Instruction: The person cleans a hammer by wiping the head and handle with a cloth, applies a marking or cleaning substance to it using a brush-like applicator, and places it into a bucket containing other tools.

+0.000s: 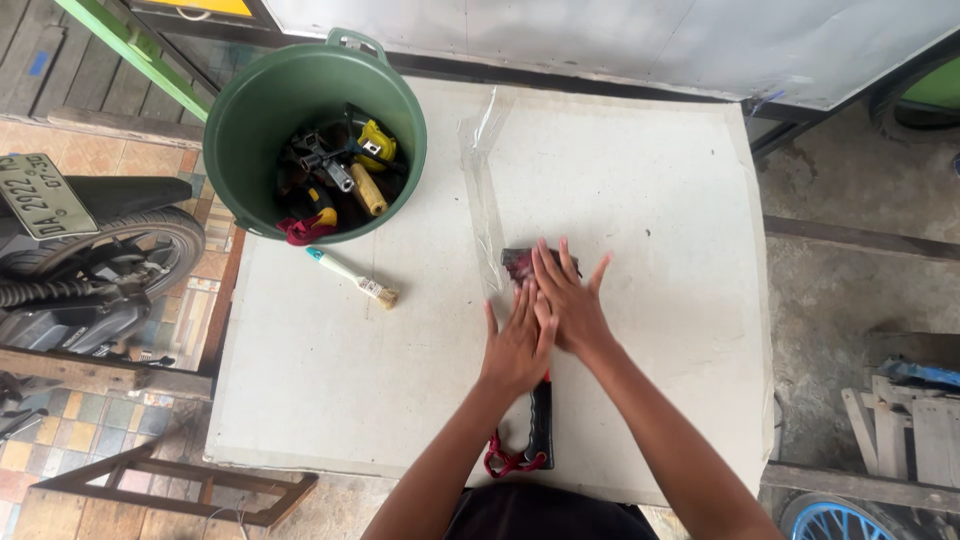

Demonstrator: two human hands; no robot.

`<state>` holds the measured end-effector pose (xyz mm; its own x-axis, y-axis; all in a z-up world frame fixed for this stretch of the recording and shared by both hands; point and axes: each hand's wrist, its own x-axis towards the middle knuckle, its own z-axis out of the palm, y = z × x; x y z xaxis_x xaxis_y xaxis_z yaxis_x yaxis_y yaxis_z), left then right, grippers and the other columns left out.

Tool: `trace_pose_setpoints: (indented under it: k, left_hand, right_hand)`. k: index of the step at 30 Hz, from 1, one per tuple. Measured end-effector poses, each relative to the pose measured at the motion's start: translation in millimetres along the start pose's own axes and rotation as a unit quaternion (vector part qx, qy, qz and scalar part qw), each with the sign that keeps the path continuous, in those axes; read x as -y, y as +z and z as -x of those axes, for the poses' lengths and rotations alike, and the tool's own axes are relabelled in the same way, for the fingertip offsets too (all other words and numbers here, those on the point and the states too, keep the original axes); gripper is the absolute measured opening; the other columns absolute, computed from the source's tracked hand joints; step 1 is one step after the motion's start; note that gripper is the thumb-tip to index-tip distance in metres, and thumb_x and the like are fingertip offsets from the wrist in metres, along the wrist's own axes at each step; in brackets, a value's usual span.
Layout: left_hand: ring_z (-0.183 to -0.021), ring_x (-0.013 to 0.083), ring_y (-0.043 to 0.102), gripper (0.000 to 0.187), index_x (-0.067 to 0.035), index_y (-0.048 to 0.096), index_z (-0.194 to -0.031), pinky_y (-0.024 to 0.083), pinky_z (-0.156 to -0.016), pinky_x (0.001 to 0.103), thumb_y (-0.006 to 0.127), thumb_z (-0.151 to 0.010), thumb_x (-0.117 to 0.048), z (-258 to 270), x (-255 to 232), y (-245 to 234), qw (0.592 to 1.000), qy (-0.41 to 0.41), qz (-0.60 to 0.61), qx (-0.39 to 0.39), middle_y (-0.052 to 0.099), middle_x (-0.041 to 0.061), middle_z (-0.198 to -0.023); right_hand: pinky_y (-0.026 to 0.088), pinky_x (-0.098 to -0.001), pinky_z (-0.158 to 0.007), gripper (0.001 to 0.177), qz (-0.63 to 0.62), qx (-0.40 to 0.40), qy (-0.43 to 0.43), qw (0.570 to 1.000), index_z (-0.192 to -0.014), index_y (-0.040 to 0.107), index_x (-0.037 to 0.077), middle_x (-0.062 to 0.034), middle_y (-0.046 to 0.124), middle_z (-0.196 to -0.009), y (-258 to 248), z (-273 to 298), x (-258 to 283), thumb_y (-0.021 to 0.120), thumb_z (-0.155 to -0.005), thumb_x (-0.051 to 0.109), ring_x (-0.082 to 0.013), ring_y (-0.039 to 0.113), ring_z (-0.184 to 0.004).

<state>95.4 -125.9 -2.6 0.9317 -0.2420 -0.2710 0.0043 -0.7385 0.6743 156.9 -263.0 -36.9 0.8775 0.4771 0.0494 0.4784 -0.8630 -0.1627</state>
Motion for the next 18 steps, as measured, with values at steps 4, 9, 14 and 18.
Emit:
trace_pose_setpoints:
  k: [4,9,14,18]
  left_hand:
    - [-0.159,0.0286,0.007,0.075,0.0,0.016,-0.161,-0.009,-0.122,0.062,0.013,-0.105,-0.05,53.6,4.7,10.5,0.999,0.027,-0.006,0.031,0.015,0.017,-0.171]
    - [-0.159,0.0291,0.007,0.075,0.0,0.012,-0.162,-0.011,-0.12,0.066,0.013,-0.105,-0.049,98.8,1.1,17.7,0.997,0.013,0.014,0.075,0.015,0.017,-0.17]
    - [-0.159,0.0318,0.009,0.075,0.002,0.013,-0.161,-0.009,-0.121,0.065,0.015,-0.106,-0.048,66.5,-5.0,17.3,0.998,0.022,0.05,0.019,0.017,0.019,-0.17]
    - [-0.159,0.0326,0.008,0.073,0.003,0.013,-0.161,-0.009,-0.122,0.064,0.014,-0.107,-0.047,67.1,-15.9,18.1,0.997,0.001,0.074,0.005,0.018,0.02,-0.169]
  right_hand:
    - [-0.022,-0.0776,-0.107,0.073,-0.078,0.027,0.022,0.996,-0.161,0.018,0.001,-0.0091,0.014,-0.171,5.0,49.1,20.7,0.037,-0.096,0.028,-0.0296,0.002,-0.158]
    - [-0.023,-0.0775,-0.108,0.072,-0.093,0.079,0.037,0.992,-0.161,0.015,0.001,-0.011,0.012,-0.171,2.4,85.4,39.7,0.035,-0.098,0.027,-0.0331,0.0,-0.159]
    - [-0.021,-0.0782,-0.106,0.07,-0.097,0.054,0.04,0.993,-0.161,0.014,0.001,-0.0113,0.01,-0.172,2.4,51.3,28.5,0.035,-0.1,0.027,-0.0362,0.0,-0.158]
    - [-0.017,-0.0776,-0.108,0.07,-0.143,0.038,0.086,0.985,-0.163,0.013,0.001,-0.0111,0.009,-0.173,6.6,54.3,31.6,0.036,-0.102,0.027,-0.0378,0.001,-0.158]
